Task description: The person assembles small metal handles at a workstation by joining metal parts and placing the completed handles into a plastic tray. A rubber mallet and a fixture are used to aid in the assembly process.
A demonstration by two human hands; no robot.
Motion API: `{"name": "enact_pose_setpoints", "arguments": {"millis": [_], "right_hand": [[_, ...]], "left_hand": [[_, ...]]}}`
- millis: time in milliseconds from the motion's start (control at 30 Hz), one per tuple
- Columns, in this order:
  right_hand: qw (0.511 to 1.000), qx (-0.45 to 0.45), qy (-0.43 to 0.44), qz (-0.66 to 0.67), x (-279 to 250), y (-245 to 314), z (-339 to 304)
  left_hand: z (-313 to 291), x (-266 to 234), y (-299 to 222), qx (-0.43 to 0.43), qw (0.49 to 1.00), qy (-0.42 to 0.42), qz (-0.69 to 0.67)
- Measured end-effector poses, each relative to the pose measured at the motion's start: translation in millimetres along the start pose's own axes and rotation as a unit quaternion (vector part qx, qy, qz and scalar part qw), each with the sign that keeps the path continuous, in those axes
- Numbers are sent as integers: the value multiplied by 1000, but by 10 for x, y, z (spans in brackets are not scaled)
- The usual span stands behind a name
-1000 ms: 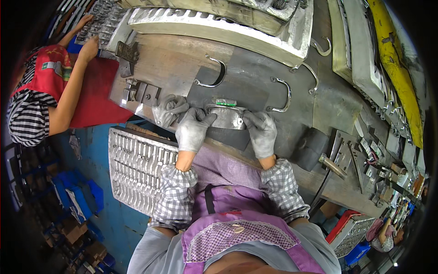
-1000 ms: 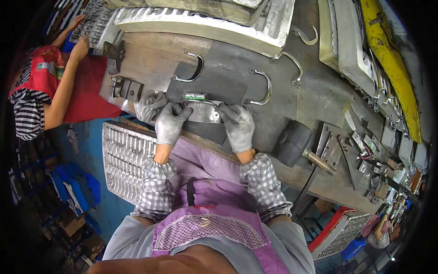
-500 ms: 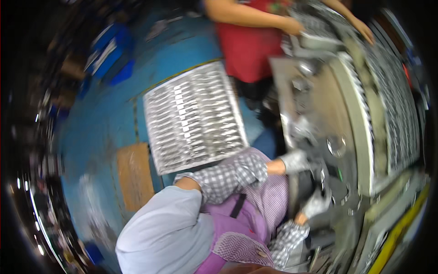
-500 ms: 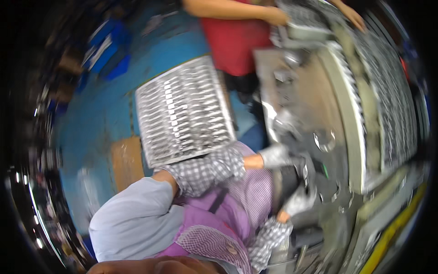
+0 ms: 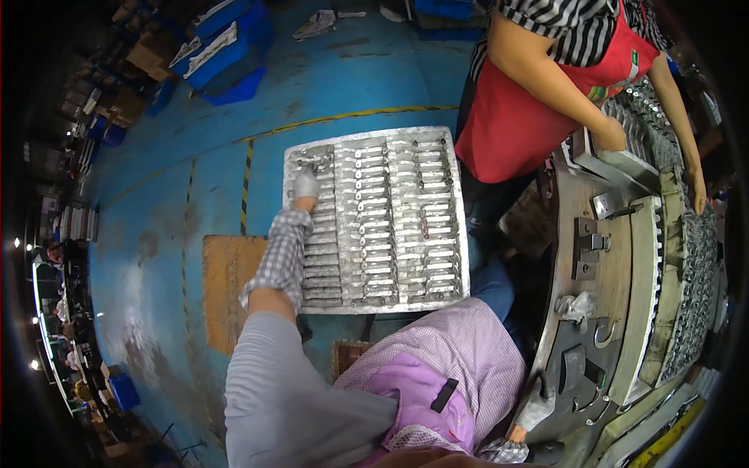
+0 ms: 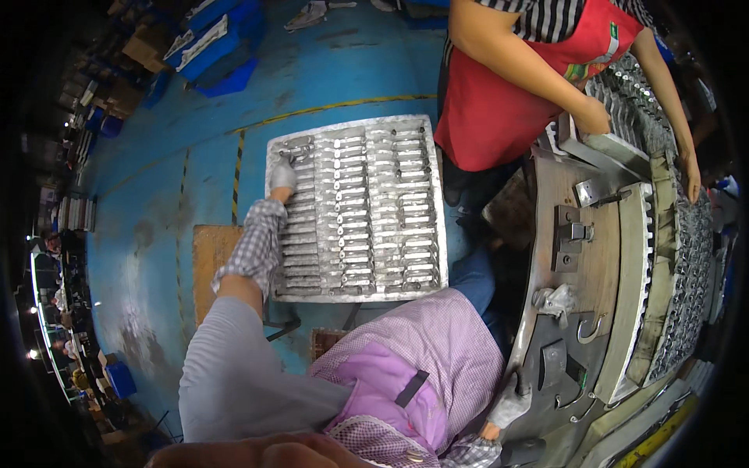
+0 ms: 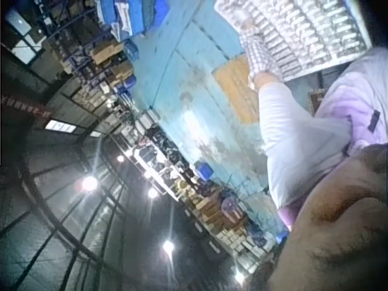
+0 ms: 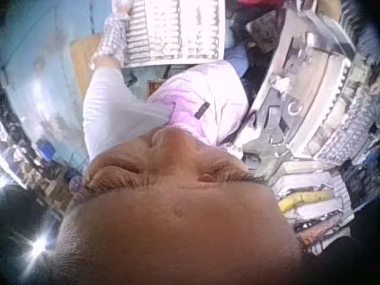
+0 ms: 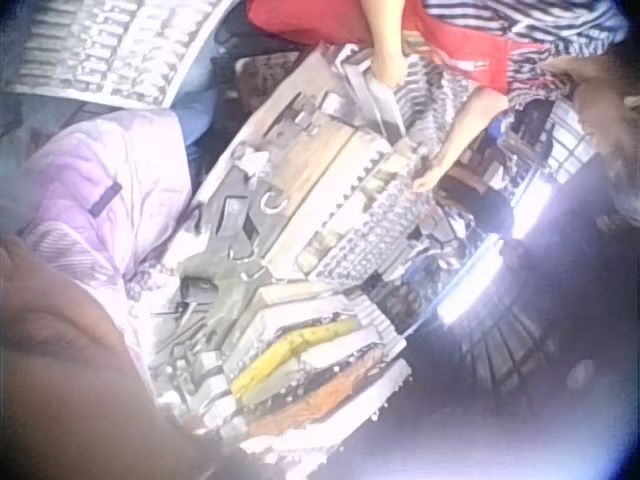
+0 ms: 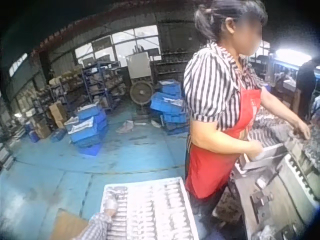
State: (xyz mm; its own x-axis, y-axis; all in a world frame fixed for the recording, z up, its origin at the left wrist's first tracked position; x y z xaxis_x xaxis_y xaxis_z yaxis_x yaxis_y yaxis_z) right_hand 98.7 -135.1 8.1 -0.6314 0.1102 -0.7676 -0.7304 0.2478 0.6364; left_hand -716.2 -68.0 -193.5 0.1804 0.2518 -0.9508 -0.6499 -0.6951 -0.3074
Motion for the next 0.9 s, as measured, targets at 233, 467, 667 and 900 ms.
{"name": "enact_pose_setpoints", "arguments": {"millis": [233, 467, 667, 900], "right_hand": [[998, -41, -42, -15, -260, -229, -64], [954, 139, -261, -53, -452, -1353, 252], [929, 106, -331, -124, -474, -1129, 183], [934, 142, -302, -125, -546, -1172, 154]], "left_hand": [[1125, 267, 1351, -12, 995, -17, 100], [-1375, 1273, -2248, 126, 898, 300, -297], [-4281, -1096, -6582, 731, 497, 254, -393], [-5407, 460, -7950, 739, 646, 174, 72]]}}
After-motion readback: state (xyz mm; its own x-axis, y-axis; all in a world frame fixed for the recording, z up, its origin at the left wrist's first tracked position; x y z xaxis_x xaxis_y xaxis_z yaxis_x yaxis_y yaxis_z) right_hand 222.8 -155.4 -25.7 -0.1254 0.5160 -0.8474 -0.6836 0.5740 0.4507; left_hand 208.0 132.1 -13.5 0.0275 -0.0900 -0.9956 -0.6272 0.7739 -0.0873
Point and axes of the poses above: each hand's wrist, its own z-axis towards the middle knuckle, its own x-axis out of the palm, y = z × x, the point moved 8 cm from there along z, towards the middle knuckle, and after that the axes turned 5 degrees about y, right-handed, at the moved point
